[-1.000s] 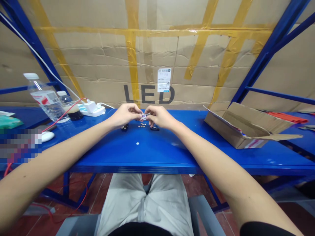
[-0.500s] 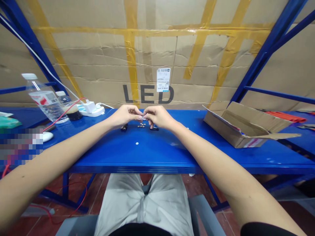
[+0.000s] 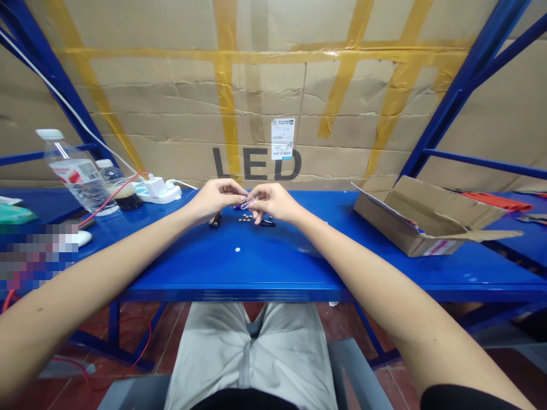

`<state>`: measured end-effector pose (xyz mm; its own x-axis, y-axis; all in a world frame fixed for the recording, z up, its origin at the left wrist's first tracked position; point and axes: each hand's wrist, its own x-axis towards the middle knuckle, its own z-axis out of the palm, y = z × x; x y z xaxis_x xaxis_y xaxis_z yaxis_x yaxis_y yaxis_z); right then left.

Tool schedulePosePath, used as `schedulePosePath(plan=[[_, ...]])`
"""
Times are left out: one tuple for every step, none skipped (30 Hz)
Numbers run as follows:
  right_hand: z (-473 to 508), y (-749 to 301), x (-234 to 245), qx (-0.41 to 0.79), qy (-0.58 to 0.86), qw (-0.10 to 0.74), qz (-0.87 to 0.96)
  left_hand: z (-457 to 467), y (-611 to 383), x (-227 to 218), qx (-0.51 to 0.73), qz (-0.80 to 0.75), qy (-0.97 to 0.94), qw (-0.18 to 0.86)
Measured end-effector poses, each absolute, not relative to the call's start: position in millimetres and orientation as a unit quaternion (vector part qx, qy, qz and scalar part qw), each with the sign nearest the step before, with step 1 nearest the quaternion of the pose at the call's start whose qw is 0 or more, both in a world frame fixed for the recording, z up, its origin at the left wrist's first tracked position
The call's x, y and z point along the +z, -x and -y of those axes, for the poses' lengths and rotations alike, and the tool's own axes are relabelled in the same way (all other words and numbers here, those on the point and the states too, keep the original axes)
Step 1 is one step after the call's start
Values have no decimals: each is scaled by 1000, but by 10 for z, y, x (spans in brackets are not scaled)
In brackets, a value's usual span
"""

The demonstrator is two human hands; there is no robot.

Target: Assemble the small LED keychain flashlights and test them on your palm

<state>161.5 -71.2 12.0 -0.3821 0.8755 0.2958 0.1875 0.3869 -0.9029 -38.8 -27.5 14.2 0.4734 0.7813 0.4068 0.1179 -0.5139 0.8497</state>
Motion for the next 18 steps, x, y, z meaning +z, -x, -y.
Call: schedulePosePath(plan=[[708,-1621,122,412,372,417,720,270,392,142,428,-299,-764,379],[701,-1634,125,410,375,418,719,260,398,139,436,-304,-766,361],[690,-1654,128,406,379,420,717,246,406,136,443,-310,-767,345],[675,-1680,130,402,384,422,716,228,415,131,448,-317,-766,335],[655,-1711,131,397,390,425,714,206,426,125,452,-323,-763,331],[631,-1748,131,390,396,429,712,182,437,119,455,-327,-758,334],[603,-1788,128,384,402,432,710,157,450,113,458,-328,-752,342],[572,-1829,124,376,412,433,709,133,463,106,459,-327,-747,352],[539,-1871,118,366,420,436,706,112,476,99,459,-326,-745,358],[505,-1911,112,358,430,438,704,94,486,92,456,-328,-746,357],[472,-1949,105,351,440,439,700,80,492,83,451,-333,-751,349],[440,-1984,99,342,452,437,698,71,493,72,442,-340,-759,336],[412,-2016,93,331,463,433,699,65,486,58,434,-348,-767,321],[387,-2044,90,318,473,428,701,62,471,43,427,-357,-773,305],[367,-2070,89,305,483,421,705,61,447,26,420,-365,-779,290],[352,-2094,91,293,492,412,708,60,415,7,414,-372,-783,276],[343,-2116,95,282,499,403,714,57,375,-11,407,-377,-789,264],[340,-2136,103,273,504,393,719,53,330,-29,399,-379,-797,250]])
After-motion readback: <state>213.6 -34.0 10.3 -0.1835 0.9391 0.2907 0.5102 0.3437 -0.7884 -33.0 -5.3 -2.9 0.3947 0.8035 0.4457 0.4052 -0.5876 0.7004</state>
